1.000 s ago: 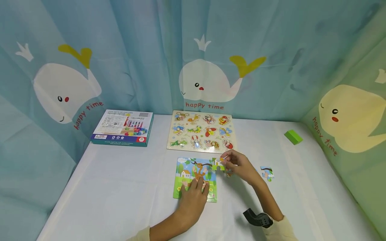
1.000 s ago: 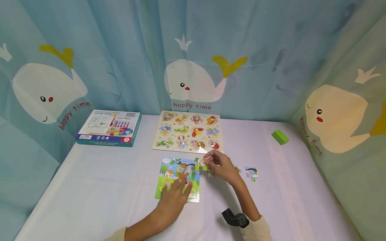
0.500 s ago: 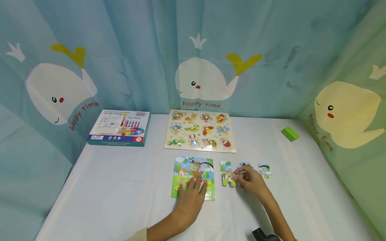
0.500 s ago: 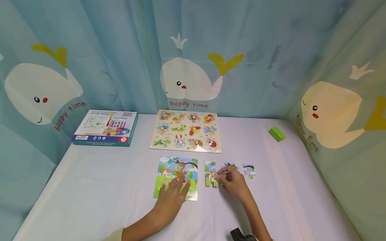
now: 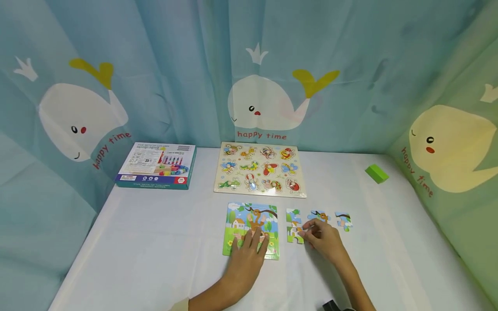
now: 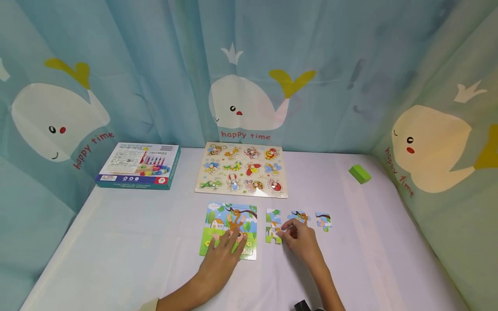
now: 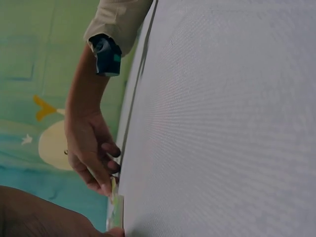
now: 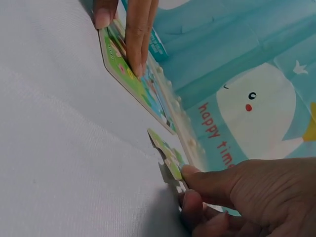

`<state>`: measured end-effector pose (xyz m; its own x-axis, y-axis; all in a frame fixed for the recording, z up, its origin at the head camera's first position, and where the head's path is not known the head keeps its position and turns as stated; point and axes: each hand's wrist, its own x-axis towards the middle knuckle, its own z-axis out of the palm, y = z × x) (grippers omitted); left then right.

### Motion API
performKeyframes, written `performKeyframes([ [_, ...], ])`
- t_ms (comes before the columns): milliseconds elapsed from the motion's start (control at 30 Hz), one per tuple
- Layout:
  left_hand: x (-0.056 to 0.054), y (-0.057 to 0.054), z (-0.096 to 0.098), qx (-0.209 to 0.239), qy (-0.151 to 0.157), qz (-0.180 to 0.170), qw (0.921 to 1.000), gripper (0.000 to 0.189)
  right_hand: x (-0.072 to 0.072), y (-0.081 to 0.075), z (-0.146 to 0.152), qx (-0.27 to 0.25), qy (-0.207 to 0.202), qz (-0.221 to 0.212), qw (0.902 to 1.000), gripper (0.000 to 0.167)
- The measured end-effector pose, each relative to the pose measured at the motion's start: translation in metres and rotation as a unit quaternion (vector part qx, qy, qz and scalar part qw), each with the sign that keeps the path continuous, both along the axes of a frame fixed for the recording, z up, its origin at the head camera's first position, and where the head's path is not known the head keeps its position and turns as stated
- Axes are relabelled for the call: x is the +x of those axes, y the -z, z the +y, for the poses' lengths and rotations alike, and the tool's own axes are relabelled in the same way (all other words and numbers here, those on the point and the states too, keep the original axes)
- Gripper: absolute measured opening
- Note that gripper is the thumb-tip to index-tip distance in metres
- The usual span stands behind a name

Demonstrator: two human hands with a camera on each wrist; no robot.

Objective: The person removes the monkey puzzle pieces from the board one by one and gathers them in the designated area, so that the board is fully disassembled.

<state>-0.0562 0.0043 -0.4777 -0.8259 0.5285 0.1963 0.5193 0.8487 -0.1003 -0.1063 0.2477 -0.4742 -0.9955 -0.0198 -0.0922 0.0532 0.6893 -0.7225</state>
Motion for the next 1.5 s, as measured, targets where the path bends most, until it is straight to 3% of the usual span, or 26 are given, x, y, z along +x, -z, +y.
performKeyframes([
  [433, -0.001, 0.003, 0.001, 0.004, 0.005, 0.007, 1.0000, 0.060, 0.002, 0.000, -0.002, 0.032, 0.002, 0.013, 0.9994, 0.011],
  [633, -0.001, 0.003, 0.001, 0.004, 0.003, -0.010, 0.9999, 0.063, 0.003, -0.002, 0.002, -0.016, 0.015, -0.021, 0.9995, 0.008],
  [900, -0.001, 0.003, 0.002, 0.014, 0.004, -0.010, 0.9998, 0.063, 0.006, -0.009, 0.007, -0.063, 0.001, -0.049, 0.9968, 0.008],
  [1300, 0.000, 0.002, 0.001, 0.005, -0.001, -0.003, 1.0000, 0.063, 0.007, -0.005, 0.000, 0.053, 0.002, -0.016, 0.9985, 0.008],
  [1500, 0.000, 0.002, 0.002, 0.011, 0.001, 0.000, 0.9999, 0.061, 0.009, -0.007, -0.003, 0.066, 0.014, -0.007, 0.9977, 0.009],
])
